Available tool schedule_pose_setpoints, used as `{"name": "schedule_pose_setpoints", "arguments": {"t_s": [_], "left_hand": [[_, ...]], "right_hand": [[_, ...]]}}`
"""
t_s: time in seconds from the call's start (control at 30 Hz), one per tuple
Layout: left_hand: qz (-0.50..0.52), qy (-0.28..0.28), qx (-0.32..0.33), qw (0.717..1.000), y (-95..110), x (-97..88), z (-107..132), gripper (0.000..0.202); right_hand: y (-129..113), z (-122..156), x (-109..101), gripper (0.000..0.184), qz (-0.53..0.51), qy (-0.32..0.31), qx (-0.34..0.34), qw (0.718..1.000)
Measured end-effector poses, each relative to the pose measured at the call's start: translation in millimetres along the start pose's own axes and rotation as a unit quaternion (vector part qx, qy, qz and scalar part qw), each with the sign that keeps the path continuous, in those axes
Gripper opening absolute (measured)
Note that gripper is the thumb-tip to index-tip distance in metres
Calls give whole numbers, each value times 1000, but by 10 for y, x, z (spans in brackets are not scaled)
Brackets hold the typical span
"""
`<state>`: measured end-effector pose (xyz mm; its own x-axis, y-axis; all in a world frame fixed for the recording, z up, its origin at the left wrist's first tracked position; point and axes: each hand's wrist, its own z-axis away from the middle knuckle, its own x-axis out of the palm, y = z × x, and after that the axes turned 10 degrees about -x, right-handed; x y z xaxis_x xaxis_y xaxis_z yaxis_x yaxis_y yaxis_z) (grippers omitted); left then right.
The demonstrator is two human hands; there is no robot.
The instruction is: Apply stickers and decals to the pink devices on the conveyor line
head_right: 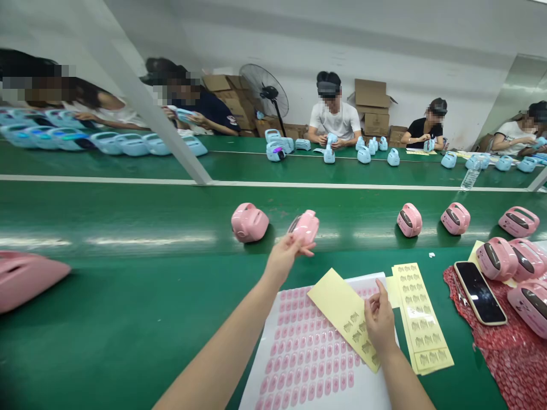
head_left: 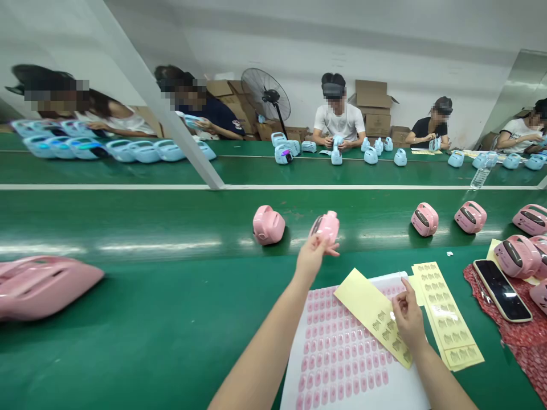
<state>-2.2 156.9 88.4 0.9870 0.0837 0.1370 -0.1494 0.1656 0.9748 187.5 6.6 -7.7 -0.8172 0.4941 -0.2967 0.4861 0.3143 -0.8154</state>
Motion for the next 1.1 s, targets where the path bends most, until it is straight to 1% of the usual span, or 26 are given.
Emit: {"name": "schedule_pose_setpoints", "arguments": {"t_s": [0.07, 0.13, 0.17, 0.2, 0.27, 0.3, 0.33, 0.4, 0.47, 0.5, 0.53, 0.6, 0.63, 0.67, 0.7, 0.73, 0.77, 0.8, 0.83, 0.87, 0.93, 1.0, 1.03, 1.1], "left_hand": [[-19, -17, 21, 999, -98, 59, 389, 13], [-45, -32, 40, 998, -237, 107, 756, 13], [-86, -53, 78, 992, -311, 129, 909, 11], [-118, -57, 124, 984, -382, 150, 1037, 9], [-163, -61, 190, 966, -493, 189, 1214, 9], [-173, -71, 207, 960, -527, 202, 1272, 9], [-179, -86, 214, 956, -549, 207, 1318, 10], [-177, -132, 205, 953, -570, 180, 1397, 11], [-155, -181, 185, 953, -592, 97, 1478, 14], [-129, -191, 176, 957, -611, 41, 1521, 16], [-86, -180, 166, 966, -633, -18, 1561, 19], [50, -80, 134, 986, -678, -116, 1622, 21], [122, -37, 92, 988, -692, -145, 1640, 25], [181, -33, 25, 983, -699, -158, 1650, 29], [232, -58, -52, 970, -697, -156, 1654, 34], [275, -105, -128, 947, -689, -143, 1654, 40], [311, -159, -187, 918, -677, -123, 1653, 45], [345, -204, -222, 889, -664, -98, 1653, 48], [376, -233, -237, 865, -651, -74, 1654, 49], [404, -243, -240, 849, -638, -52, 1656, 47], [439, -228, -248, 833, -615, -17, 1659, 41], [446, -177, -278, 832, -590, 7, 1654, 39], [440, -141, -286, 839, -578, 18, 1648, 40], [405, -65, -283, 867, -559, 43, 1631, 43]], "right_hand": [[-50, 9, -9, 31, -17, 44, -35, 998], [-190, -4, -8, 29, -51, 74, -55, 994], [-291, -21, 2, 33, -79, 75, -53, 993], [-404, -43, 18, 39, -113, 68, -40, 990], [-627, -98, 69, 52, -206, 35, -3, 978], [-720, -126, 98, 56, -248, 24, 19, 968], [-790, -152, 125, 58, -282, 22, 41, 958], [-860, -192, 156, 56, -327, 45, 92, 939], [-855, -216, 141, 52, -354, 78, 147, 920], [-838, -224, 117, 52, -364, 88, 173, 911], [-820, -231, 87, 53, -373, 91, 195, 903], [-795, -237, 29, 58, -395, 77, 222, 888], [-792, -235, 11, 59, -407, 62, 227, 882], [-795, -228, 4, 59, -418, 40, 228, 878], [-800, -215, 10, 59, -424, 14, 225, 877], [-807, -198, 27, 59, -422, -12, 219, 879], [-811, -179, 54, 59, -409, -32, 209, 888], [-810, -159, 85, 59, -385, -44, 192, 902], [-804, -143, 116, 58, -348, -44, 171, 921], [-791, -133, 142, 57, -303, -34, 147, 941], [-755, -138, 166, 54, -209, 0, 103, 972], [-729, -173, 142, 51, -156, 32, 89, 983], [-729, -197, 115, 49, -155, 43, 97, 982], [-761, -240, 48, 38, -192, 50, 130, 972]]}}
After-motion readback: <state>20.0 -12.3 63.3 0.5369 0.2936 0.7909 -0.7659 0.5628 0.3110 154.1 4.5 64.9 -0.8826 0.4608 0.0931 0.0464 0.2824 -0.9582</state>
